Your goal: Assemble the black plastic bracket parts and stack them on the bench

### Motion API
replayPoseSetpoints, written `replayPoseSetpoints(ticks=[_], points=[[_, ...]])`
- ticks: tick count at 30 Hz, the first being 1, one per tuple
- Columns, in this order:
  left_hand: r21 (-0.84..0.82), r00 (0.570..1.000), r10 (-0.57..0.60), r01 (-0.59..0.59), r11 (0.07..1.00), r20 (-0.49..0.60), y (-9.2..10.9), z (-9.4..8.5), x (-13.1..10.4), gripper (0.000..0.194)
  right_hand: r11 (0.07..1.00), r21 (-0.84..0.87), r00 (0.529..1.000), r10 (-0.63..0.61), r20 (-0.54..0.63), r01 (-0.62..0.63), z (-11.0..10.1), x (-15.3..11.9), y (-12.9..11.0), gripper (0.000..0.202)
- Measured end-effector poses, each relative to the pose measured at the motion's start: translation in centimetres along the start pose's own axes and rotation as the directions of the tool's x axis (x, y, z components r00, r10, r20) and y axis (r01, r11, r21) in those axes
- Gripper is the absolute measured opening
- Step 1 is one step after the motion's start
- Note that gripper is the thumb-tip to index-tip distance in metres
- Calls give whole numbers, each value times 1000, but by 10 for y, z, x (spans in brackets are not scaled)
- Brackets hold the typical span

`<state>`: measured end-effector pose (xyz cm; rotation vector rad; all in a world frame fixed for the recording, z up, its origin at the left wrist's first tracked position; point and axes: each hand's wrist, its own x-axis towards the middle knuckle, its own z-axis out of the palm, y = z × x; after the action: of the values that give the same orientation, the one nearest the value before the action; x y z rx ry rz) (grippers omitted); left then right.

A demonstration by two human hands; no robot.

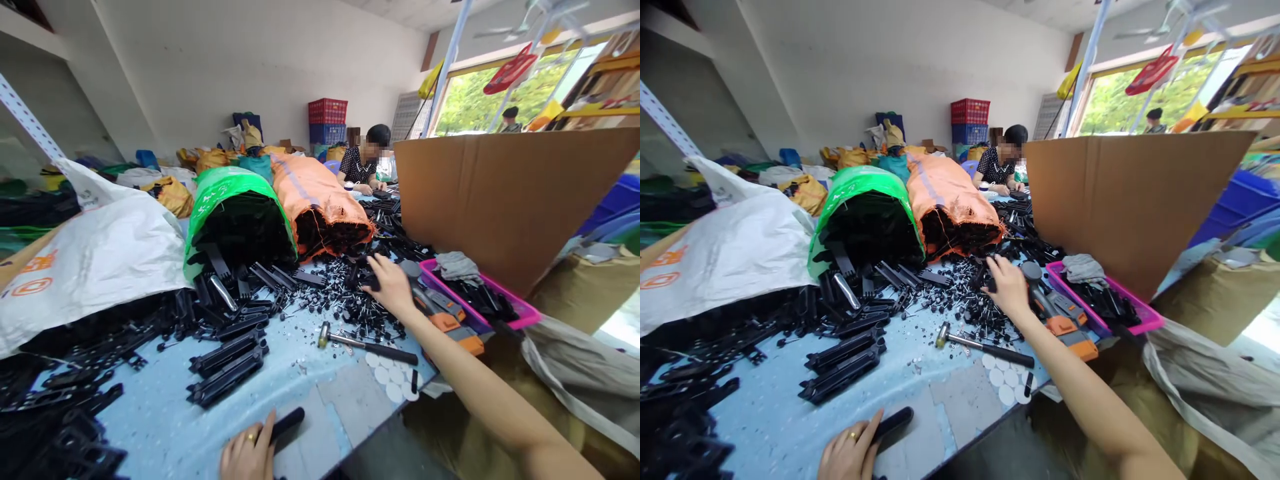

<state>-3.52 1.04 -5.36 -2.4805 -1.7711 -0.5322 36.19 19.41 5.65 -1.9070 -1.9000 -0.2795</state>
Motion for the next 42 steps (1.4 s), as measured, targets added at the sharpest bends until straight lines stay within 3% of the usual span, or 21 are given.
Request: replayPoseSetpoints(ticks=[3, 5, 8, 9, 11, 12, 14, 16, 17, 20, 24, 26, 28, 32, 34, 36, 39, 41, 42], points=[[-23, 999, 8, -7, 1000, 38, 4, -13, 1, 40, 987, -67, 981, 134, -144, -144, -17, -41, 34, 70], [-17, 997, -37, 38, 999, 67, 10, -21, 3, 40, 987, -77, 988, 138, -65, -143, -23, -48, 43, 71], [-12, 991, -74, 76, 997, 113, 17, -29, 6, 39, 996, -80, 994, -31, 108, 40, -30, -40, 43, 85], [-10, 990, -79, 81, 997, 119, 18, -30, 6, 38, 995, -96, 993, -29, 116, 41, -33, -38, 43, 88], [0, 989, -85, 86, 996, 122, 20, -32, 5, 38, 980, -151, 986, 143, 92, -128, -38, -35, 49, 86], [6, 989, -86, 86, 996, 123, 20, -33, 4, 38, 953, -169, 955, 274, 113, -253, -40, -35, 55, 82], [14, 988, -83, 82, 997, 131, 21, -36, 3, 37, 885, -185, 848, 463, 256, -427, -42, -35, 69, 73], [10, 986, -81, 80, 997, 148, 23, -40, 2, 37, 871, -168, 767, 487, 418, -462, -41, -35, 79, 59], [6, 984, -86, 86, 996, 155, 24, -42, 1, 37, 878, -150, 755, 469, 458, -455, -41, -34, 82, 51], [-17, 977, -98, 103, 995, 191, 26, -47, -2, 38, 895, -123, 769, 433, 470, -429, -46, -31, 79, 37], [-103, 981, -112, 129, 986, 158, 28, -51, 0, 44, 920, -129, 815, 388, 431, -370, -65, -34, 55, 44], [-196, 990, -130, 136, 971, 45, 31, -59, 14, 59, 956, -78, 850, 286, 442, -281, -74, -38, 30, 47], [-305, 982, -158, 121, 945, -101, 37, -74, 44, 59, 985, 23, 870, 138, 473, -168, -79, -44, -8, 45], [-414, 918, -179, 19, 910, -353, 57, -103, 132, 45, 991, 130, 829, -50, 557, -28, -68, -60, -102, 45], [-365, 917, -142, -5, 931, -373, 69, -108, 173, 44, 989, 150, 810, -87, 580, -1, -54, -68, -141, 47], [-257, 954, -81, 4, 967, -289, 78, -103, 200, 39, 983, 184, 798, -112, 592, 1, -40, -70, -161, 51], [-24, 991, -22, 19, 1000, -129, 82, -86, 212, 32, 936, 351, 747, -252, 615, 26, -28, -47, -146, 46], [110, 992, -10, 24, 994, -126, 81, -76, 208, 32, 909, 415, 775, -239, 585, -32, -27, -11, -105, 41], [157, 989, -6, 30, 987, -148, 80, -73, 206, 32, 912, 397, 822, -147, 551, -102, -27, 11, -78, 41]])
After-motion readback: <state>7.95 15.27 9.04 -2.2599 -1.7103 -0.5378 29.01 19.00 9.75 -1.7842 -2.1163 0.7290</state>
